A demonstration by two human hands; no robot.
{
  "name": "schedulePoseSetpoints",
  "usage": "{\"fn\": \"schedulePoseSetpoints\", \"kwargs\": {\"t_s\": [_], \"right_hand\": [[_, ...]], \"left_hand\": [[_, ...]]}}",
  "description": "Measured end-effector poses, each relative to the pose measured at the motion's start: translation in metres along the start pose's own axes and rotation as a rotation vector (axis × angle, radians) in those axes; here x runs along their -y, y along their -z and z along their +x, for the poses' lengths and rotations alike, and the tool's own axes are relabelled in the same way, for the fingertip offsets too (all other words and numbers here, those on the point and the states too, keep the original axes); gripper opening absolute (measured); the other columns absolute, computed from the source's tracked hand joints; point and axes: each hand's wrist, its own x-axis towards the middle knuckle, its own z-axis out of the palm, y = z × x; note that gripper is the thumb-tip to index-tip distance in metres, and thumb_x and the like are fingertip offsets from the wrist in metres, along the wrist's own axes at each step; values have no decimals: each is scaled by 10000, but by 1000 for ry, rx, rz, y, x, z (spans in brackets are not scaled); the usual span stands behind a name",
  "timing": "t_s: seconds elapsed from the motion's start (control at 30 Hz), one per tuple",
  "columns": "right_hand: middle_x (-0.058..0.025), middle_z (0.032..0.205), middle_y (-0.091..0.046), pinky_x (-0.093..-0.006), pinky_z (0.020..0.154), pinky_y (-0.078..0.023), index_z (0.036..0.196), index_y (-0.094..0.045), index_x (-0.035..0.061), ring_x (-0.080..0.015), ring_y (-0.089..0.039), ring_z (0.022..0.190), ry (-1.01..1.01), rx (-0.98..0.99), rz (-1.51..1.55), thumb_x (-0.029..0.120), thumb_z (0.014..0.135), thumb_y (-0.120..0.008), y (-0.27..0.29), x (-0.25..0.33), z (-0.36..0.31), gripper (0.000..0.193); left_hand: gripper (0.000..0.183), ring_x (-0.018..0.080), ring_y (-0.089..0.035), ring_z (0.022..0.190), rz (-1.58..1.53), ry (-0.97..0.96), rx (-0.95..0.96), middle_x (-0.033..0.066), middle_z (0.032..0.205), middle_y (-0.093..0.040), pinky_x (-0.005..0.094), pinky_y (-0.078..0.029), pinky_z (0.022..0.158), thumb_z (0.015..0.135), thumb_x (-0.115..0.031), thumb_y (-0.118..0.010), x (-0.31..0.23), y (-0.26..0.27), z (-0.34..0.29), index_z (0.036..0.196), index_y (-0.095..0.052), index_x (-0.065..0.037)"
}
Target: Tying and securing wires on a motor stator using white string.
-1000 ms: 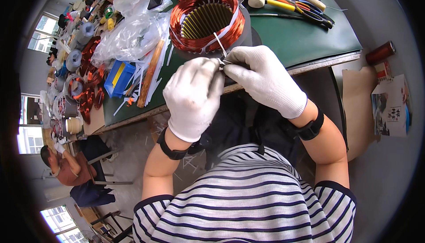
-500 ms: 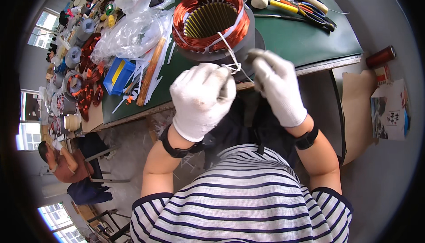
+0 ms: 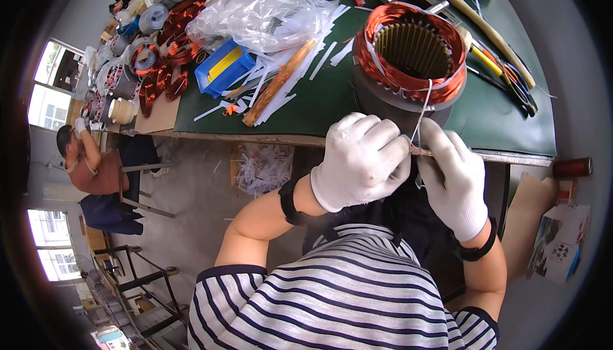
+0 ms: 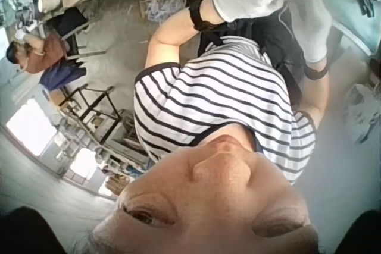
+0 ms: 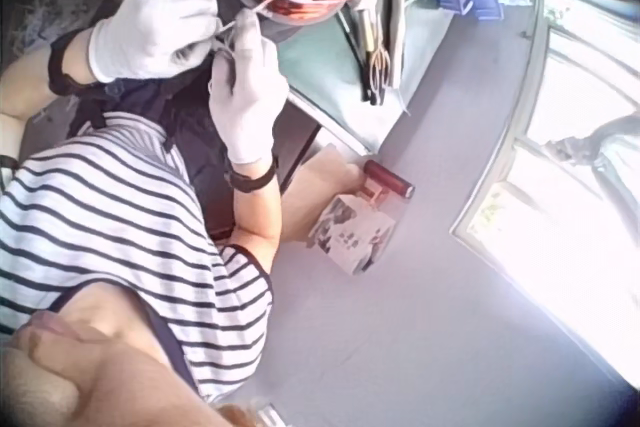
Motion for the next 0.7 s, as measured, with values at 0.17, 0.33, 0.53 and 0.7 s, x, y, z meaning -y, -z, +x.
{"fn": "schedulePoseSetpoints", "kwargs": {"t_s": [0.17,0.33,0.53,0.7], "right_hand": [[-129,736,-589,-347,587,-485,888,-619,-3,-310,-604,635,167,67,-17,-48,765,-618,-5,-18,35,131],[-124,712,-577,-354,584,-480,874,-626,4,-308,-606,636,82,35,7,-27,780,-633,-10,-16,36,99],[-120,698,-564,-348,577,-477,868,-633,18,-305,-600,628,123,-9,-15,-1,785,-654,-17,-13,40,87],[-114,687,-555,-351,570,-474,874,-632,27,-298,-598,623,115,-7,-50,4,789,-654,-18,-11,40,91]], "left_hand": [[113,268,-624,661,-157,139,7,84,769,-617,360,-501,591,722,-72,-669,24,14,3,825,-624,-77],[284,378,-645,832,515,687,608,185,876,-668,472,-517,757,873,-253,-461,161,48,5,945,-687,-96],[354,361,-576,1083,502,428,659,178,1166,-606,438,-455,934,789,-177,-533,290,40,3,1120,-621,-87],[295,354,-587,1067,650,523,847,209,1090,-604,436,-468,917,790,-197,-576,291,8,14,1048,-603,-57]]}}
